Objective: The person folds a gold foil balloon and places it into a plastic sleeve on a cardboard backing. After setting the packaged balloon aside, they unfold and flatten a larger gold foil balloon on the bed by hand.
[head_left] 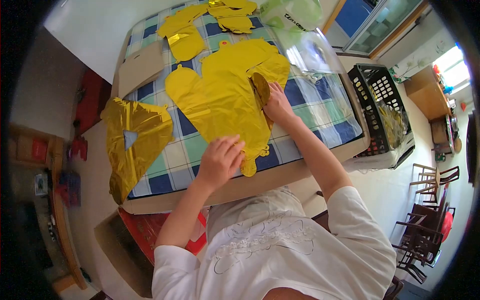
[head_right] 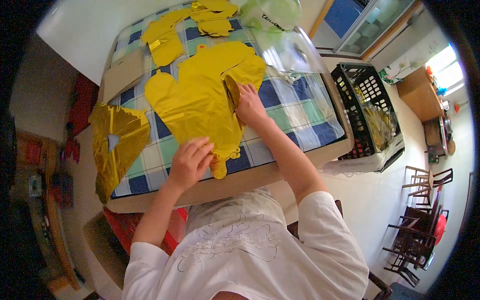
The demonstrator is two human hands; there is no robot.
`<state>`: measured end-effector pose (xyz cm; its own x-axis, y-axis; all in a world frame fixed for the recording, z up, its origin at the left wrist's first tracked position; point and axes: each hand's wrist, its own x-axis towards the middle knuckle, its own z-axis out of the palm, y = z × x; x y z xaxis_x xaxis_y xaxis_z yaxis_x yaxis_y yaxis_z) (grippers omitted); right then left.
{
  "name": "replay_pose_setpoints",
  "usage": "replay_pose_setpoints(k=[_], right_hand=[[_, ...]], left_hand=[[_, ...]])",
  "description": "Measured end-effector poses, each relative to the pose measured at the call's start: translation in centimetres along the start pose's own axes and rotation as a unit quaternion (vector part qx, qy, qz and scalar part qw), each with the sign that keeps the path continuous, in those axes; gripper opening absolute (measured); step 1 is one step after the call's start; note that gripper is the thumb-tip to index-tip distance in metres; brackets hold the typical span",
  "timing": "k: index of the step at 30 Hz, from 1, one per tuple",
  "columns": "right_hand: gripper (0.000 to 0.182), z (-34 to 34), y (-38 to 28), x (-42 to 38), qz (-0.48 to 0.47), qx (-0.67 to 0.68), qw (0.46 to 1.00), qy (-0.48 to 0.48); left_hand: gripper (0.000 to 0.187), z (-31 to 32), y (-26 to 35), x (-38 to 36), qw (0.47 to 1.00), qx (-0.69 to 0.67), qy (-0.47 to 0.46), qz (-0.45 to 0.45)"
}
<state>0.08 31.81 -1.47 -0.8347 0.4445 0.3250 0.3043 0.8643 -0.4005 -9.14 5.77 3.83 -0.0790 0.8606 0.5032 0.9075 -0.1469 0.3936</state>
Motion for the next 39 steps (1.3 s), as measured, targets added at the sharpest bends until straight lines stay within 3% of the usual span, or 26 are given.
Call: replay_pose_setpoints(k=[2, 5, 8, 12, 15, 18, 39], right_hand=[[0.053, 0.4, 0.5, 0.3, -0.010, -0.010, 1.000, 0.002], [0.044, 0.1, 0.3, 0.2, 0.017, 0.140, 0.983, 0.118], [0.036, -1.6, -0.4, -0.1, 0.050, 0.193, 0.964, 0.177], [0.034, -1.6, -0.9, 0.1, 0.141, 0.278, 0.931, 0.191], [0.039, -1.4, -1.3, 0.3, 0.041, 0.117, 0.964, 0.237], [0.038, 0.0, 0.4, 0.2, -0.007, -0.010, 0.982, 0.186], [0.030, 0.0, 0.2, 0.3, -0.006, -0.002, 0.986, 0.167]], left_hand=[[0.031, 0.9, -2.0, 0.9, 0.998, 0.038, -0.004, -0.040], [0.034, 2.0, -4.7, 2.7, 0.992, 0.103, -0.006, -0.068], [0.043, 2.6, -6.6, 3.9, 0.984, 0.135, -0.054, -0.099], [0.048, 3.4, -7.7, 4.3, 0.975, 0.163, -0.095, -0.118], [0.050, 3.9, -8.3, 4.4, 0.970, 0.171, -0.121, -0.120], [0.051, 3.7, -8.4, 4.6, 0.965, 0.172, -0.150, -0.126], [0.053, 3.2, -7.1, 5.1, 0.970, 0.157, -0.148, -0.116]])
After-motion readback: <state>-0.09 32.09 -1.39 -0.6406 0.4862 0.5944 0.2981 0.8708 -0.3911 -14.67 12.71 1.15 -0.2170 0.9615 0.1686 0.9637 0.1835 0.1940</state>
